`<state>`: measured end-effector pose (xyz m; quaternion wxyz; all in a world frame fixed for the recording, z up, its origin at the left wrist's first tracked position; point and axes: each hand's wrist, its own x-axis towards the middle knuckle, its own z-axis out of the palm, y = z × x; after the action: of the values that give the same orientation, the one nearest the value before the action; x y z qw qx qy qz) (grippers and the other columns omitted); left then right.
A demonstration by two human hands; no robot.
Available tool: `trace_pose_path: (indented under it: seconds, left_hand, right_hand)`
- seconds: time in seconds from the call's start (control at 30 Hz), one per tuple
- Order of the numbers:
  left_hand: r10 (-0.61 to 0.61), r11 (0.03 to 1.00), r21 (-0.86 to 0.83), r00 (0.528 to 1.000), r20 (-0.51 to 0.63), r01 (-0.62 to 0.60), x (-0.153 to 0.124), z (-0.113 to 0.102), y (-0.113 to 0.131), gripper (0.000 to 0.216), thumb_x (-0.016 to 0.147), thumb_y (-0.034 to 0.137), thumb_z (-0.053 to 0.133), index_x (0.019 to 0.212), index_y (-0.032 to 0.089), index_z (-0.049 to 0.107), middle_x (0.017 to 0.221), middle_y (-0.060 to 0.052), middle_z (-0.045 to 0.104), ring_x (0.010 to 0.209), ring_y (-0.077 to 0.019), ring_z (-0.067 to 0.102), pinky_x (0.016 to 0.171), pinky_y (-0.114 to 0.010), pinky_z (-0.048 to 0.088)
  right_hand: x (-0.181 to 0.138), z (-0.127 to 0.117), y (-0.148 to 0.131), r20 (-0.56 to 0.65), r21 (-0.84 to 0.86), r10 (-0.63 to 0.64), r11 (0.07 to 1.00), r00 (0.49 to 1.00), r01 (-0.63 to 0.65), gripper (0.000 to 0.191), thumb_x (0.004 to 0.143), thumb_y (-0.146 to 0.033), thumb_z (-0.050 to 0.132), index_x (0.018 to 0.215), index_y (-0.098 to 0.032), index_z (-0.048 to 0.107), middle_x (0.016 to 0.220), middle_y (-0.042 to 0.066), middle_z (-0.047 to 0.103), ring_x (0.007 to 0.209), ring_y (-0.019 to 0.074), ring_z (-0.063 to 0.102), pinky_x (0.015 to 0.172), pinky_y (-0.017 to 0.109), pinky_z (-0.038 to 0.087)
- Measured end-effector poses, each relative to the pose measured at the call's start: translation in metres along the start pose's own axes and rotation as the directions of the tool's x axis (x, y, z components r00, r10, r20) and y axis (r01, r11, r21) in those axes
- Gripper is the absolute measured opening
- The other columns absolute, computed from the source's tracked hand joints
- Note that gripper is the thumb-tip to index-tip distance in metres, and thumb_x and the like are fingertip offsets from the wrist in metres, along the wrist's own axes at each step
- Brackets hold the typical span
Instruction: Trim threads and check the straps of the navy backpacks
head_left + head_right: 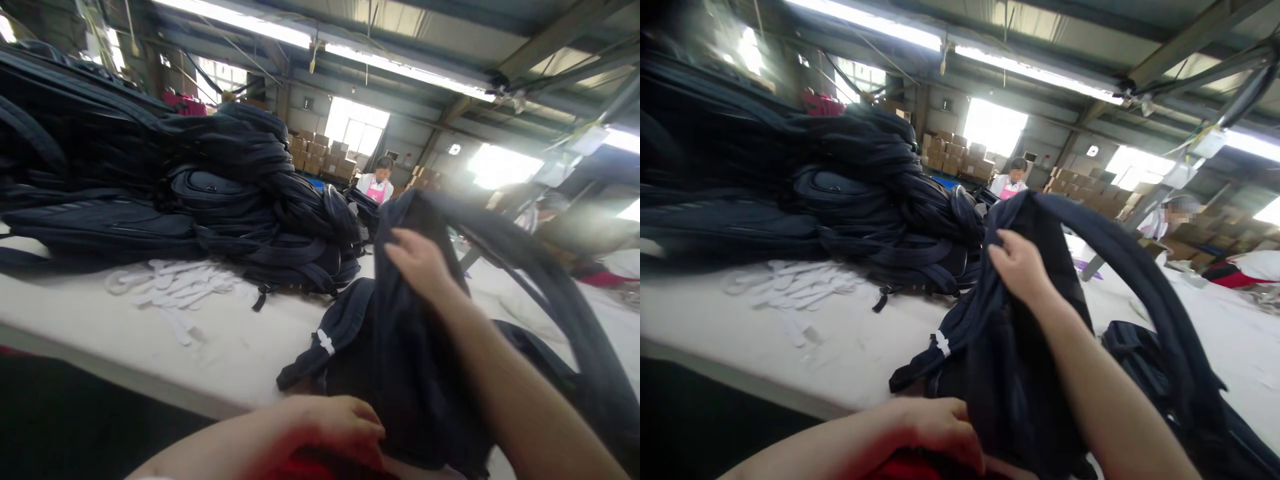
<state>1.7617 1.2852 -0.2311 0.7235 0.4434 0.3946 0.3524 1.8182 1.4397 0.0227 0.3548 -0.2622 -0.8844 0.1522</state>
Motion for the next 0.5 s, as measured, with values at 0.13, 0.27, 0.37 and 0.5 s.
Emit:
trace_pose_path:
  seconds: [0.13, 0.27, 0.37, 0.5]
  left_hand:
    - [-0.035, 0.995, -0.098, 0.961, -0.276, 0.008, -0.029, -0.039, -0.032, 0.016, 0.071, 0.028, 0.065, 0.086, 0.021, 0.067, 0.079, -0.006, 0.072, 0.076, -0.0238, 0.068, 0.070, -0.035, 0.052]
    - [-0.041, 0.983, -0.179, 0.901, -0.432, -0.041, -0.050, -0.059, -0.040, 0.027, 0.071, 0.027, 0.062, 0.096, 0.016, 0.060, 0.086, -0.009, 0.072, 0.081, -0.0231, 0.067, 0.072, -0.034, 0.050]
    - [0.153, 0.988, 0.076, 0.793, -0.590, -0.133, -0.056, -0.058, -0.029, 0.027, 0.074, 0.034, 0.064, 0.094, 0.016, 0.061, 0.087, -0.011, 0.070, 0.085, -0.0271, 0.065, 0.081, -0.041, 0.050]
    - [0.603, 0.788, 0.562, 0.498, -0.623, -0.252, -0.061, -0.041, 0.001, 0.029, 0.074, 0.035, 0.070, 0.099, 0.021, 0.066, 0.107, -0.012, 0.065, 0.105, -0.0315, 0.057, 0.100, -0.044, 0.041]
  right_hand:
    - [-0.038, 0.094, 0.046, 0.489, 0.157, 0.285, 0.901, 0.825, -0.404, 0.032, 0.086, -0.039, 0.059, 0.103, -0.013, 0.067, 0.087, 0.010, 0.073, 0.073, 0.0189, 0.069, 0.066, 0.031, 0.056]
    - [-0.070, 0.082, 0.072, 0.340, 0.247, 0.296, 0.888, 0.893, -0.388, 0.030, 0.084, -0.037, 0.061, 0.104, -0.015, 0.066, 0.093, 0.008, 0.073, 0.077, 0.0178, 0.070, 0.074, 0.032, 0.055]
    - [-0.087, 0.045, 0.078, 0.196, 0.199, 0.280, 0.927, 0.940, -0.318, 0.034, 0.083, -0.041, 0.061, 0.107, -0.018, 0.066, 0.098, 0.007, 0.073, 0.083, 0.0197, 0.070, 0.083, 0.036, 0.055]
    - [-0.118, 0.009, 0.092, 0.055, -0.047, 0.274, 0.961, 0.960, -0.271, 0.033, 0.084, -0.043, 0.058, 0.107, -0.021, 0.067, 0.104, 0.007, 0.071, 0.093, 0.0226, 0.067, 0.088, 0.037, 0.053]
